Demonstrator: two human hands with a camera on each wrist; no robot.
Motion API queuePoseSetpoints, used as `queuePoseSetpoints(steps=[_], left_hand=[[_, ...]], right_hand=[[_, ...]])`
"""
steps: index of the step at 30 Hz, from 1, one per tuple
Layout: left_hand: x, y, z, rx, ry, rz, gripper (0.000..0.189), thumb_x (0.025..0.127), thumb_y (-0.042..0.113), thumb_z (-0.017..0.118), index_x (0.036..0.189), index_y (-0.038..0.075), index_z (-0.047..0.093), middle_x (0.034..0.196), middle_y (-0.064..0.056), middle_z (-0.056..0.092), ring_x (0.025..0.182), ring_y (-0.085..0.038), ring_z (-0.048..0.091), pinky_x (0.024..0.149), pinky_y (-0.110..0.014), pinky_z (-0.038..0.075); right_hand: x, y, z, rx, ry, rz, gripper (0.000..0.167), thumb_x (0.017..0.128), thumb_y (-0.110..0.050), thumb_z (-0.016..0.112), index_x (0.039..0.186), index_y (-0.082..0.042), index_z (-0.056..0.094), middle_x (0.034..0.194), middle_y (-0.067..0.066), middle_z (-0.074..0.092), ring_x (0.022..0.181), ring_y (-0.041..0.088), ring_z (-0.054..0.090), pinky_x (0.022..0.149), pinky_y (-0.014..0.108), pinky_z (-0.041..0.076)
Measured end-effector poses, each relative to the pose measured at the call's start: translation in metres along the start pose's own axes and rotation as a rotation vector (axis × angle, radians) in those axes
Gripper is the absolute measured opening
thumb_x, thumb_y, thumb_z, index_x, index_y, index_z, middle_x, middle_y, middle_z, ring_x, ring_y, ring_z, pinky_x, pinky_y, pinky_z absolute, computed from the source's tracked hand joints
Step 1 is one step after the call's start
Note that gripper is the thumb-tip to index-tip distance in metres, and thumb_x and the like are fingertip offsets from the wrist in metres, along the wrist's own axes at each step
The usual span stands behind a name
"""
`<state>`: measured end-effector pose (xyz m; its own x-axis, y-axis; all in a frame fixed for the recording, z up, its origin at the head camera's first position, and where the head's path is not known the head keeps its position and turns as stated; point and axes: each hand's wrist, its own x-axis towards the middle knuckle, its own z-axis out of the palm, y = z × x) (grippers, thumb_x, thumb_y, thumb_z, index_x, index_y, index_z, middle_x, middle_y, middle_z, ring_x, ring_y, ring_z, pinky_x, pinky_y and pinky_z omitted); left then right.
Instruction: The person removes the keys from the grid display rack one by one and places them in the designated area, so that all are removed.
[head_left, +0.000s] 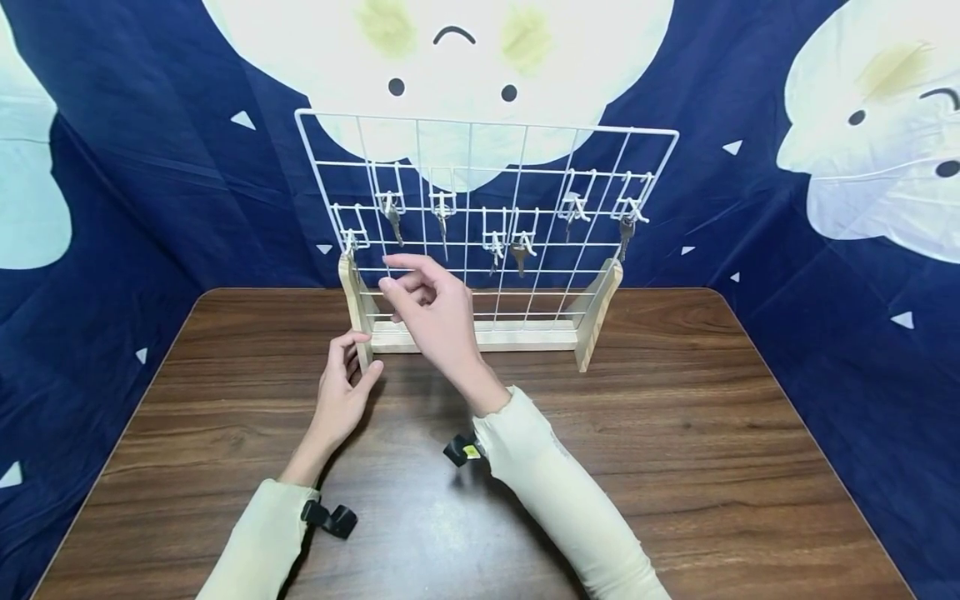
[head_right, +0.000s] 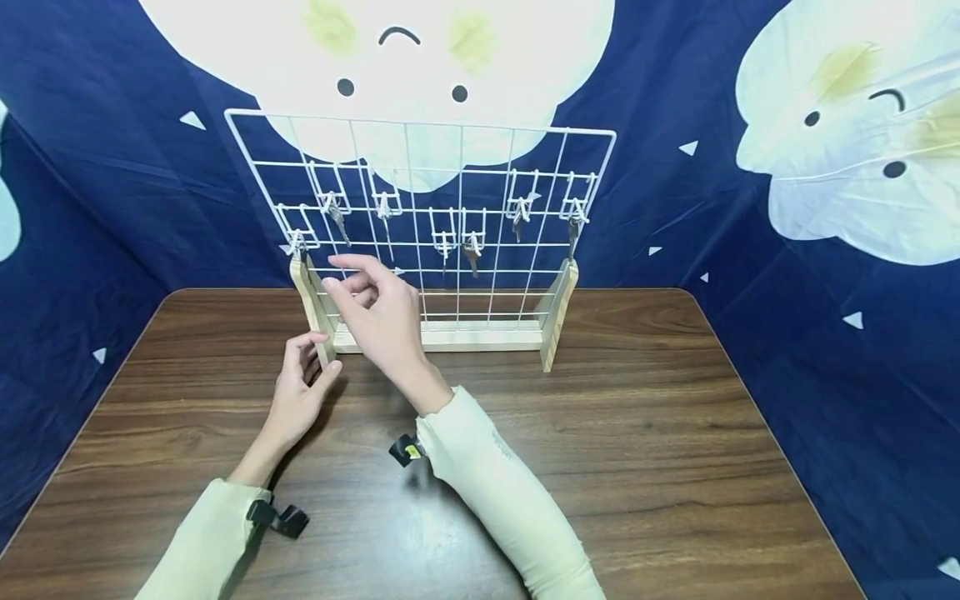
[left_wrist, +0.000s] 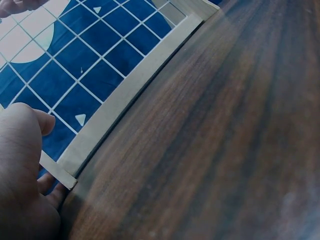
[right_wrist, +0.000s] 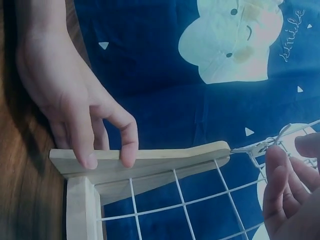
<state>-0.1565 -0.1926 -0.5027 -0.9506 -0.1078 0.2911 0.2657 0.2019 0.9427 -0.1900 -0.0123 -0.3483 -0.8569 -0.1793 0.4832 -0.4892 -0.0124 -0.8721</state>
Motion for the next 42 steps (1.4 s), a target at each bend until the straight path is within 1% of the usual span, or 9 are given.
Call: queuePoseSetpoints(steps=[8,10,17,23,31,34,38,40,42], left_hand=[[0.000,-0.002,0.003,-0.002,-0.010,0.007,0.045,0.107,-0.005,0.065,0.147,-0.003,0.046,0.159,-0.025,0.052,0.144,-0.026,0.053,0.114,-0.012,0.041],[0.000,-0.002,0.002,0.006,-0.005,0.011,0.045,0.107,-0.005,0.065,0.147,-0.003,0.046,0.159,-0.025,0.052,0.144,-0.027,0.053,0.114,-0.012,0.040],[0.000,-0.003,0.000,0.011,-0.003,0.017,0.045,0.107,-0.006,0.065,0.148,-0.005,0.045,0.161,-0.023,0.049,0.146,-0.031,0.052,0.116,-0.012,0.040],[-0.002,-0.002,-0.001,0.000,0.008,0.017,0.045,0.106,-0.008,0.065,0.146,-0.006,0.046,0.161,-0.020,0.049,0.145,-0.028,0.052,0.116,-0.013,0.040],[-0.001,-0.001,-0.001,0.010,0.012,0.030,0.045,0.106,-0.008,0.065,0.146,-0.005,0.046,0.160,-0.021,0.050,0.142,-0.018,0.053,0.116,-0.012,0.040],[0.000,-0.002,0.000,0.008,0.010,0.031,0.045,0.106,-0.007,0.065,0.146,-0.005,0.046,0.159,-0.021,0.051,0.142,-0.019,0.053,0.116,-0.012,0.039],[0.000,-0.002,0.000,0.008,0.010,0.034,0.045,0.106,-0.007,0.065,0.146,-0.006,0.046,0.159,-0.022,0.051,0.141,-0.016,0.053,0.116,-0.012,0.040],[0.000,-0.002,0.001,0.010,0.011,0.032,0.045,0.105,-0.008,0.065,0.146,-0.006,0.046,0.158,-0.022,0.051,0.141,-0.015,0.053,0.116,-0.012,0.040],[0.000,-0.002,0.001,0.009,0.013,0.026,0.045,0.105,-0.009,0.065,0.145,-0.006,0.046,0.159,-0.021,0.051,0.143,-0.018,0.053,0.116,-0.012,0.040]], right_hand=[[0.008,-0.005,0.011,0.025,0.012,0.054,0.030,0.105,-0.009,0.076,0.134,-0.002,0.076,0.089,0.015,0.079,0.065,0.036,0.073,0.066,0.047,0.067],[0.010,-0.006,0.015,0.027,0.003,0.067,0.031,0.105,-0.010,0.076,0.135,-0.002,0.075,0.089,0.015,0.079,0.065,0.036,0.073,0.067,0.047,0.067],[0.018,0.000,0.028,-0.077,0.038,0.071,0.034,0.103,-0.014,0.080,0.135,-0.004,0.075,0.086,0.010,0.079,0.064,0.033,0.074,0.058,0.026,0.061],[0.022,0.012,0.037,-0.050,0.051,0.074,0.030,0.101,-0.013,0.081,0.130,-0.006,0.077,0.082,0.008,0.078,0.058,0.022,0.071,0.056,0.025,0.059],[0.025,0.013,0.042,-0.010,0.043,0.056,0.026,0.101,-0.008,0.079,0.127,-0.002,0.077,0.082,0.012,0.077,0.066,0.040,0.073,0.057,0.029,0.063],[0.027,0.013,0.042,-0.004,0.043,0.068,0.025,0.102,-0.008,0.078,0.127,-0.002,0.076,0.083,0.016,0.077,0.059,0.027,0.072,0.057,0.030,0.064],[0.028,0.014,0.043,0.001,0.045,0.082,0.023,0.104,-0.009,0.077,0.125,-0.001,0.076,0.084,0.020,0.078,0.053,0.001,0.063,0.056,0.029,0.063],[0.029,0.013,0.044,0.008,0.049,0.084,0.021,0.105,-0.009,0.077,0.124,0.000,0.076,0.084,0.020,0.077,0.053,0.002,0.063,0.057,0.031,0.064],[0.029,0.013,0.044,0.025,0.055,0.087,0.020,0.105,-0.008,0.076,0.123,0.001,0.076,0.083,0.021,0.076,0.054,0.011,0.066,0.059,0.039,0.066]])
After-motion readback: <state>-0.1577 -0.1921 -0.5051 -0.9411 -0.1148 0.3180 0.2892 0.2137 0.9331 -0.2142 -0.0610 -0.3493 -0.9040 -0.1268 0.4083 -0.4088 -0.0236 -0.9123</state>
